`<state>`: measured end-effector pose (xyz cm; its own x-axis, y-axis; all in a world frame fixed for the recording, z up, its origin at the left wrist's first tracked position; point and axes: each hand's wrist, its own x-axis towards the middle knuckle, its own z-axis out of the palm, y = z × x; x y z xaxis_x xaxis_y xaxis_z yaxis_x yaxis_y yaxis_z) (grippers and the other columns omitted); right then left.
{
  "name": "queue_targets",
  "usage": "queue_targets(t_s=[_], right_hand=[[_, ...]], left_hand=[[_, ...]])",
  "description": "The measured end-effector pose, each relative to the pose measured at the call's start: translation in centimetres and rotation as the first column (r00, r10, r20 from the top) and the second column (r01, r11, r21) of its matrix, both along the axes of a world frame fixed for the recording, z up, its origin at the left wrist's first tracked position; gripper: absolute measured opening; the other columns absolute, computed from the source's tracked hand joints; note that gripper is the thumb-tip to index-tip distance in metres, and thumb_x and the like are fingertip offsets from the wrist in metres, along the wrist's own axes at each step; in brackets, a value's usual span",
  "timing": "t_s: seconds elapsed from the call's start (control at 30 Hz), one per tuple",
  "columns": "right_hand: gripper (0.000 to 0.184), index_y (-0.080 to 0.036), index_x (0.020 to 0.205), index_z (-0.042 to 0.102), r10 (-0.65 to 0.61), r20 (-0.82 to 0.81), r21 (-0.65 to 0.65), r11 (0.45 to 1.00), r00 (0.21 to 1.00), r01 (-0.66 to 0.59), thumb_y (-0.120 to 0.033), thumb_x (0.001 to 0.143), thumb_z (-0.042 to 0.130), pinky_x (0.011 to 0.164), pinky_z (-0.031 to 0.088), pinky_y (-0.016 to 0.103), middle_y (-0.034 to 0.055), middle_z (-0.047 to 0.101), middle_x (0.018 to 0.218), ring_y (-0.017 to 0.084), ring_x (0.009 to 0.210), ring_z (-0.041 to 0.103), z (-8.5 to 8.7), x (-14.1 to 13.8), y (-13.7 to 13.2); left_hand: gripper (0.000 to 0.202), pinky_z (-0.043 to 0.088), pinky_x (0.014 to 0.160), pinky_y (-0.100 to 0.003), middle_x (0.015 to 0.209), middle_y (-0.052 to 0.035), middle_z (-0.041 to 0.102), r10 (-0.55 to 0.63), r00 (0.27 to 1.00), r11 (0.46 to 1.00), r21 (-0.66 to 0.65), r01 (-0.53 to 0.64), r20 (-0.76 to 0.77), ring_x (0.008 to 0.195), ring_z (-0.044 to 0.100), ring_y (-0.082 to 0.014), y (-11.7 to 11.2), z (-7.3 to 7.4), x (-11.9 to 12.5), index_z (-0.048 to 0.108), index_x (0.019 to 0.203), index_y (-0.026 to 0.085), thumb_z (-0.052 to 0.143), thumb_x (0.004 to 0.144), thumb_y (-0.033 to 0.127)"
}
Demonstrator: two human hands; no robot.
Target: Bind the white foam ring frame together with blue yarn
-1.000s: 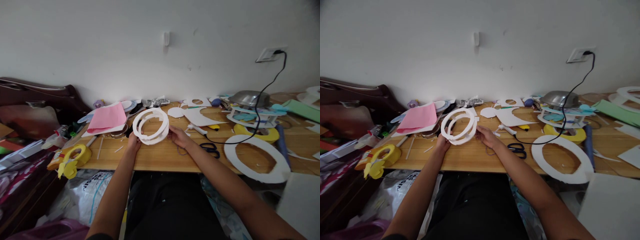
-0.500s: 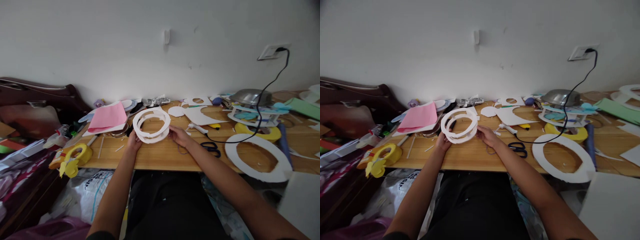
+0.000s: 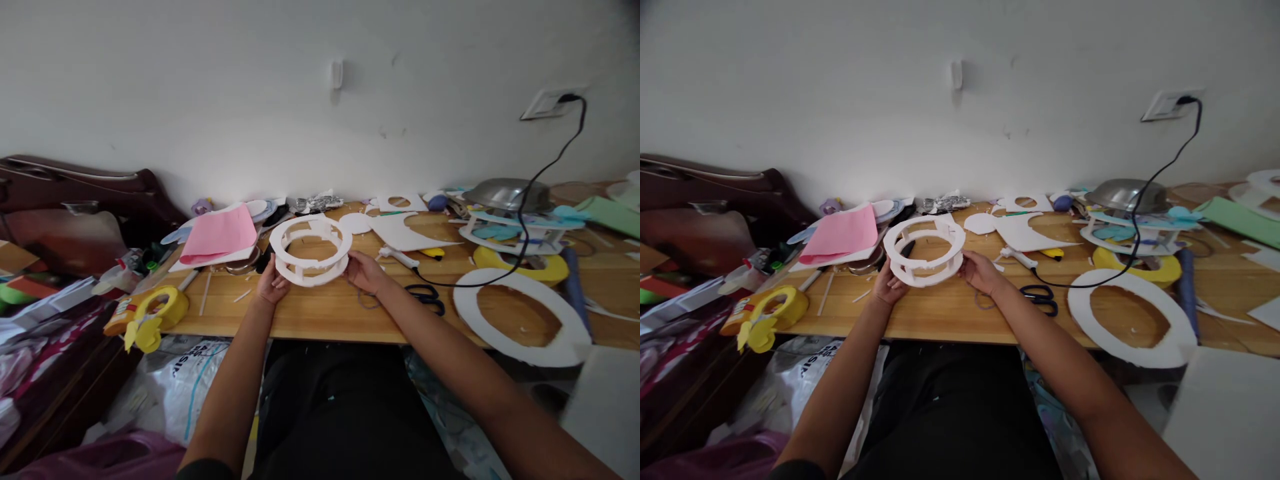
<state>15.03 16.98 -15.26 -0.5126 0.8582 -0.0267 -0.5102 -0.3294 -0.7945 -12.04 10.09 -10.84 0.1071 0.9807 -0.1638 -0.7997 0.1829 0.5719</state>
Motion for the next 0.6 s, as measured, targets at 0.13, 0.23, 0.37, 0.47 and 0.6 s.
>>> queue_targets(t_s=[0.13,0.23,0.37,0.47,0.6], right_hand=[[0.033,-0.016,0.123,0.061,0.012,-0.021,-0.006,1.0,1.0,-0.012,-0.037,0.098,0.062,0.082,0.059,0.04,0.0086,0.065,0.119,0.02,0.097,0.066,0.03,0.09,0.02],[0.032,-0.016,0.122,0.062,0.016,-0.022,-0.005,1.0,1.0,-0.016,-0.037,0.098,0.061,0.079,0.059,0.038,0.0081,0.066,0.116,0.019,0.094,0.067,0.04,0.12,0.22],[0.032,-0.016,0.122,0.062,0.008,-0.002,0.015,1.0,1.0,-0.008,-0.038,0.098,0.061,0.08,0.059,0.038,0.0082,0.066,0.117,0.019,0.094,0.067,0.17,0.23,0.17],[0.033,-0.016,0.123,0.061,-0.016,0.025,0.048,0.999,1.0,0.014,-0.038,0.098,0.061,0.081,0.059,0.039,0.0084,0.065,0.118,0.02,0.096,0.067,0.28,0.02,-0.15],[0.034,-0.015,0.12,0.062,-0.114,0.056,0.132,0.986,0.992,0.106,-0.041,0.098,0.061,0.078,0.058,0.038,0.0082,0.067,0.113,0.019,0.091,0.067,0.87,-0.32,-0.27]], left_hand=[[0.041,0.022,0.025,-0.01,0.07,-0.0013,0.071,-0.007,1.0,1.0,0.018,0.007,0.008,0.026,0.021,0.0028,0.2,0.09,0.12,0.066,0.09,0.013,0.038,0.108,0.038],[0.039,0.023,0.025,-0.01,0.076,-0.0019,0.072,-0.018,1.0,0.999,0.035,0.018,0.011,0.027,0.022,0.0026,0.24,0.16,0.16,0.066,0.097,0.013,0.036,0.108,0.037],[0.037,0.022,0.026,-0.01,0.076,-0.0014,0.071,-0.036,0.999,0.998,0.044,0.036,0.002,0.027,0.022,0.0019,0.21,0.19,0.15,0.065,0.099,0.014,0.036,0.108,0.037],[0.037,0.021,0.026,-0.011,0.076,-0.0015,0.071,-0.039,0.999,0.998,0.047,0.039,-0.008,0.028,0.019,0.0015,0.19,0.16,0.16,0.064,0.097,0.015,0.036,0.108,0.035],[0.036,0.022,0.027,-0.012,0.079,-0.0023,0.071,-0.023,0.999,0.998,0.062,0.024,-0.023,0.03,0.019,0.0008,0.24,0.15,0.2,0.065,0.097,0.014,0.036,0.108,0.033]])
